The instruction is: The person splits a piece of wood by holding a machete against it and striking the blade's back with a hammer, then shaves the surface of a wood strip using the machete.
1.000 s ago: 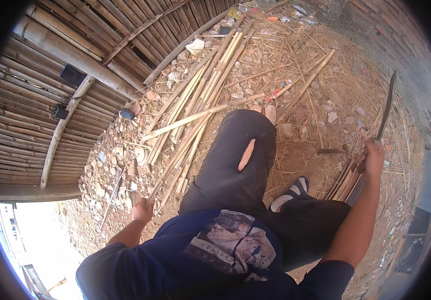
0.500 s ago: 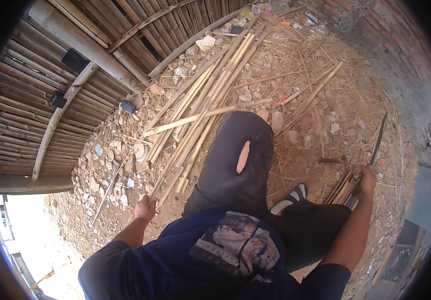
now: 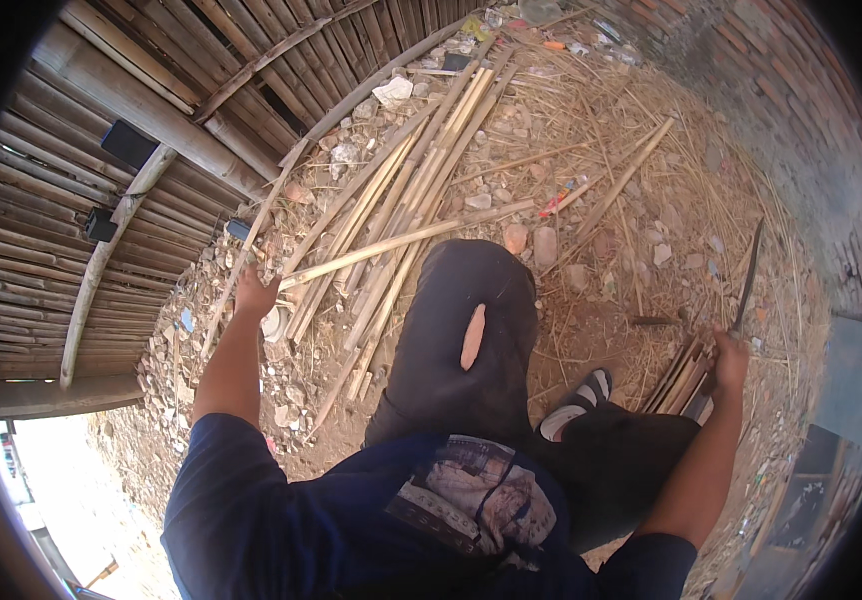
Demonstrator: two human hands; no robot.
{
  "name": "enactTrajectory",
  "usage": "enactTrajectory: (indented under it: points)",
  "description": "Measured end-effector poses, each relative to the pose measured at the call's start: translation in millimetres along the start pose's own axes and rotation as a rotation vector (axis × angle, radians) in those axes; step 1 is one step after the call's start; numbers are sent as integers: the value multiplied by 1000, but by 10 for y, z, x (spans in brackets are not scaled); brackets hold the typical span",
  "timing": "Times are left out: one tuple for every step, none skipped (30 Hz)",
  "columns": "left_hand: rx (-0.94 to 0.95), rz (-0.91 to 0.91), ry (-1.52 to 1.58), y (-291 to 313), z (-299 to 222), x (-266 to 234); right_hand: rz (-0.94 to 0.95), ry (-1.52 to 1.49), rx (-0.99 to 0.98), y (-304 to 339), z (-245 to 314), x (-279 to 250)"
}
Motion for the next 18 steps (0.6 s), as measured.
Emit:
enactTrajectory:
  points:
    - [43, 94, -24, -28, -206, 223, -11, 0, -3, 10, 8, -11]
    - [77, 175, -1, -13, -463, 376, -29, 19, -16, 22, 16, -24]
    - [114, 225, -26, -10, -629, 558, -41, 37, -29, 30, 30, -22]
    - [125, 251, -30, 55, -834, 656, -55, 61, -42, 39, 48, -32]
    - [127, 296, -76, 7, -865, 884, -55, 44, -26, 39, 65, -8]
    - [132, 291, -83, 1, -968, 989, -54, 31, -5, 47, 58, 13]
    - [137, 286, -89, -15, -1078, 1092, -53, 19, 15, 52, 66, 23]
    - [134, 294, -111, -41, -1137, 1186, -49, 27, 24, 62, 75, 23]
    - [129, 300, -135, -81, -1178, 1255, -52, 35, 28, 52, 69, 33]
    - [123, 306, -159, -118, -1200, 1312, -55, 44, 31, 40, 65, 49]
    - [109, 316, -166, -151, -1241, 1337, -65, 51, 36, 25, 63, 58]
    - [95, 327, -173, -178, -1267, 1353, -66, 64, 29, -8, 78, 82]
    - [81, 338, -181, -202, -1273, 1361, -67, 77, 21, -37, 88, 106]
    - [65, 376, -177, -242, -1266, 1397, -75, 88, 15, -35, 94, 110]
    - [49, 414, -174, -275, -1241, 1427, -82, 100, 10, -32, 92, 124]
    - [32, 452, -170, -282, -1207, 1454, -54, 98, 11, -47, 88, 171]
    - [43, 452, -218, -318, -1261, 1464, -41, 90, 12, -50, 109, 183]
    - [53, 451, -266, -330, -1310, 1462, -28, 83, 13, -47, 126, 191]
Point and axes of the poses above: each hand's wrist, its own y-axis away from the middle knuckle, its own x-axis out of the palm, z = x × y, the point moved 5 cm from there along -y, towards the middle knuckle, and after that the axes turned 4 degrees about x, right-handed, at the moved point
